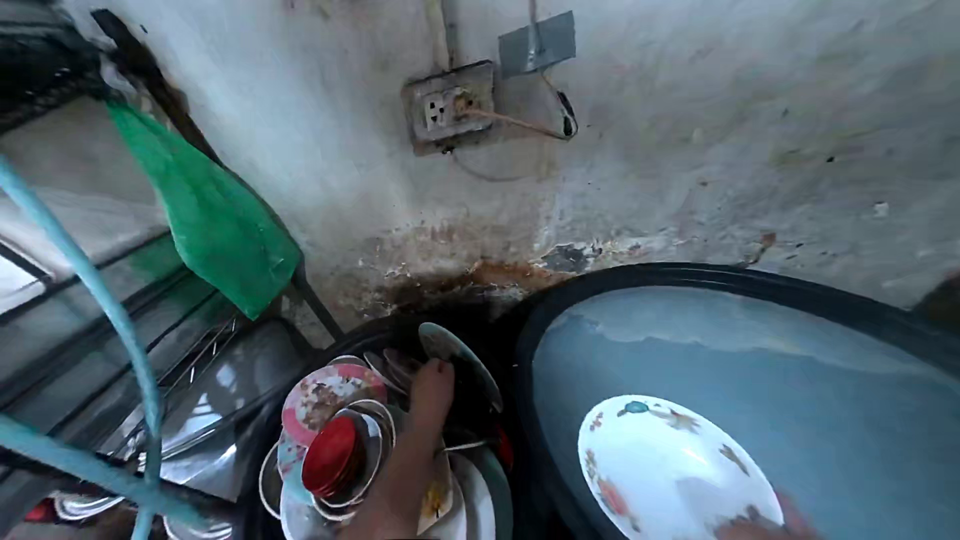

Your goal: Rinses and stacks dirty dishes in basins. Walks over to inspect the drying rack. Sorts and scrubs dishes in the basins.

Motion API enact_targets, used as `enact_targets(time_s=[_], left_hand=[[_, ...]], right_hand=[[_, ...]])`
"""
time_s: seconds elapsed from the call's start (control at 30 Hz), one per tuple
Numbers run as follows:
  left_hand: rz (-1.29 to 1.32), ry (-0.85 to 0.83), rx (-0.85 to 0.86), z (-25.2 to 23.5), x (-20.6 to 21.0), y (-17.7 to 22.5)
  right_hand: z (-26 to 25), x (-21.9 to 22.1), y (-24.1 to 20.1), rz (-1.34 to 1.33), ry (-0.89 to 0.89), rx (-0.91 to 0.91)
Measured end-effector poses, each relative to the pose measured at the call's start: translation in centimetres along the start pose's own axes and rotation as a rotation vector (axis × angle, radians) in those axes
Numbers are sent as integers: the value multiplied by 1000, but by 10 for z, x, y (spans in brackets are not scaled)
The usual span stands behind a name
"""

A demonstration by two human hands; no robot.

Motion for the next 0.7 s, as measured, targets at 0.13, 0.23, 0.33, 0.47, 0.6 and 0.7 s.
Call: enact_targets(time_s=[0.13,0.23,0.33,0.47,0.6,0.7], left_hand=[[-357,-136,69,60,40,-7],[-599,-215,149,76,77,-24],[-534,-235,102,82,74,-17],[-481,-313,77,79,56,-7],[-206,-319,174,70,26,-33],[523,-269,106,88,-2,-49]], right_hand=[[0,32,-22,9,-58,-4],[-3,61,-34,105,-121,-58],[-9,96,-41,233,-178,-183],[-20,143,-41,565,-247,-575],[-29,159,-27,866,-187,-1134],[-16,136,-27,891,-294,-1048]])
Point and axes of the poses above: each hand's wrist, its own z-axis away from the middle knuckle, its own x-axis out of the palm, y = z × x, the point moved 1 cm from there along -z, towards the middle knuckle, and after that the axes turned 13 degrees about -y, right-handed, at the moved point
